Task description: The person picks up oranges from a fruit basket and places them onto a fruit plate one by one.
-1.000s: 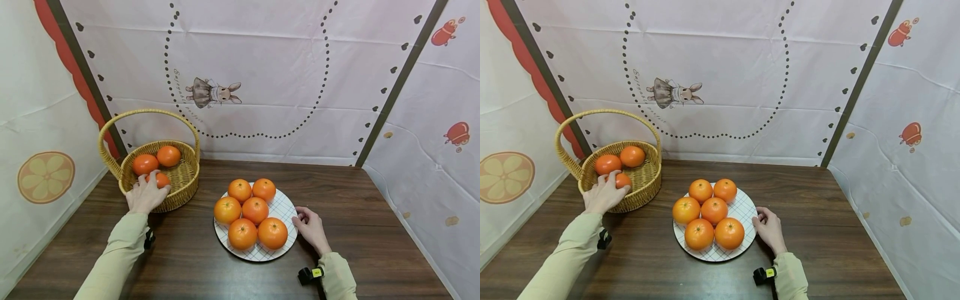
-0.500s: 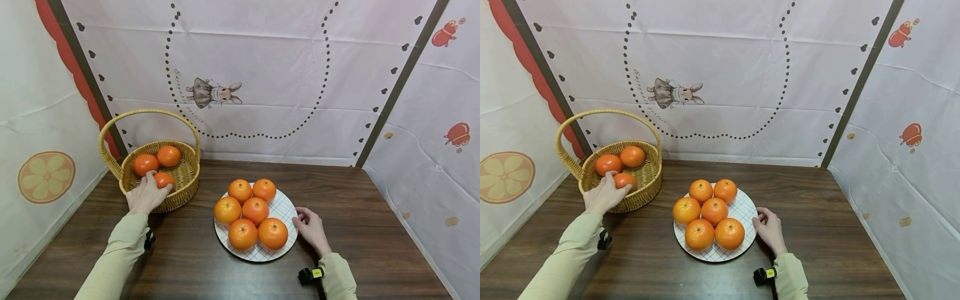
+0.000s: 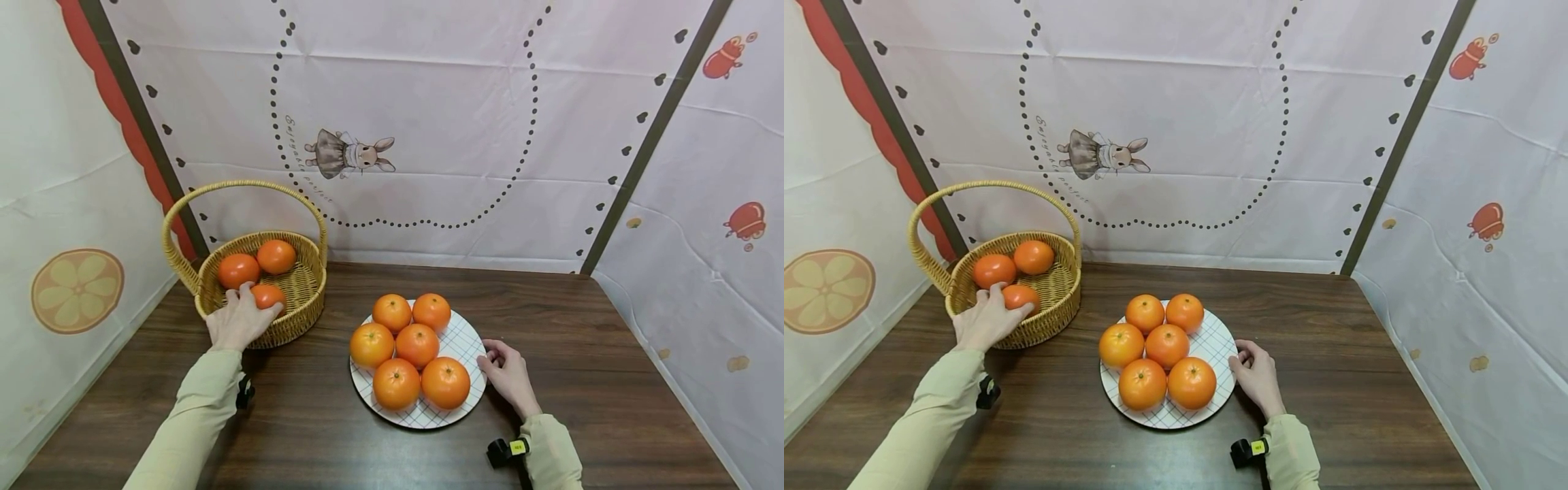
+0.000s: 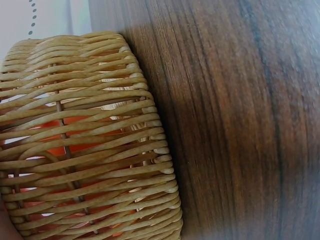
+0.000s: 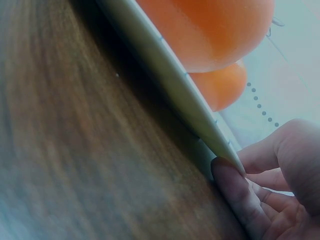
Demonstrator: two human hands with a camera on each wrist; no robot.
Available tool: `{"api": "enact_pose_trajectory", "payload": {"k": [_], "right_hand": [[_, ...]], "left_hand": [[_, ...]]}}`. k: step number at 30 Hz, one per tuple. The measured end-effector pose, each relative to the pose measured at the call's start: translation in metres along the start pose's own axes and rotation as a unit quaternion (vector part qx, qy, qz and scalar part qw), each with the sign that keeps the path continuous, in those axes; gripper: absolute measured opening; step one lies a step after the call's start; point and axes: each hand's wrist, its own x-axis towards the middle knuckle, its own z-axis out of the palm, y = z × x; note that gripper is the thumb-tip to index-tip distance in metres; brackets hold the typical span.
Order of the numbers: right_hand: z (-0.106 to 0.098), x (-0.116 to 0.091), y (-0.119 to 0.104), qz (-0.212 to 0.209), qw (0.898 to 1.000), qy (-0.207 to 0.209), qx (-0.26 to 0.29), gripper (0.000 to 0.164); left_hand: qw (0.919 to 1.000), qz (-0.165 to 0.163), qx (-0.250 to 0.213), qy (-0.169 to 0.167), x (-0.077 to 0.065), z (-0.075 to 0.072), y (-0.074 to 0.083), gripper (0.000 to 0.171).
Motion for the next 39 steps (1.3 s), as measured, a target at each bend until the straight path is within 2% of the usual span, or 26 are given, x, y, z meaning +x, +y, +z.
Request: {"api": "enact_pose_trajectory", "payload": {"k": [14,39], "right_hand": [[0.0007,-0.0018,-0.0005,0.001,1.0,0.007,0.001,0.033],[0.0005,0.0009,-0.0003,0.004,1.0,0.002,-0.006,0.032]], "left_hand": [[0.9997,-0.004,-0.009,0.022,-0.0034,0.0003,0.0012,0.082],[0.9993,-0.001,-0.019,0.032,-0.0026,-0.0002,0.0005,0.078]]}}
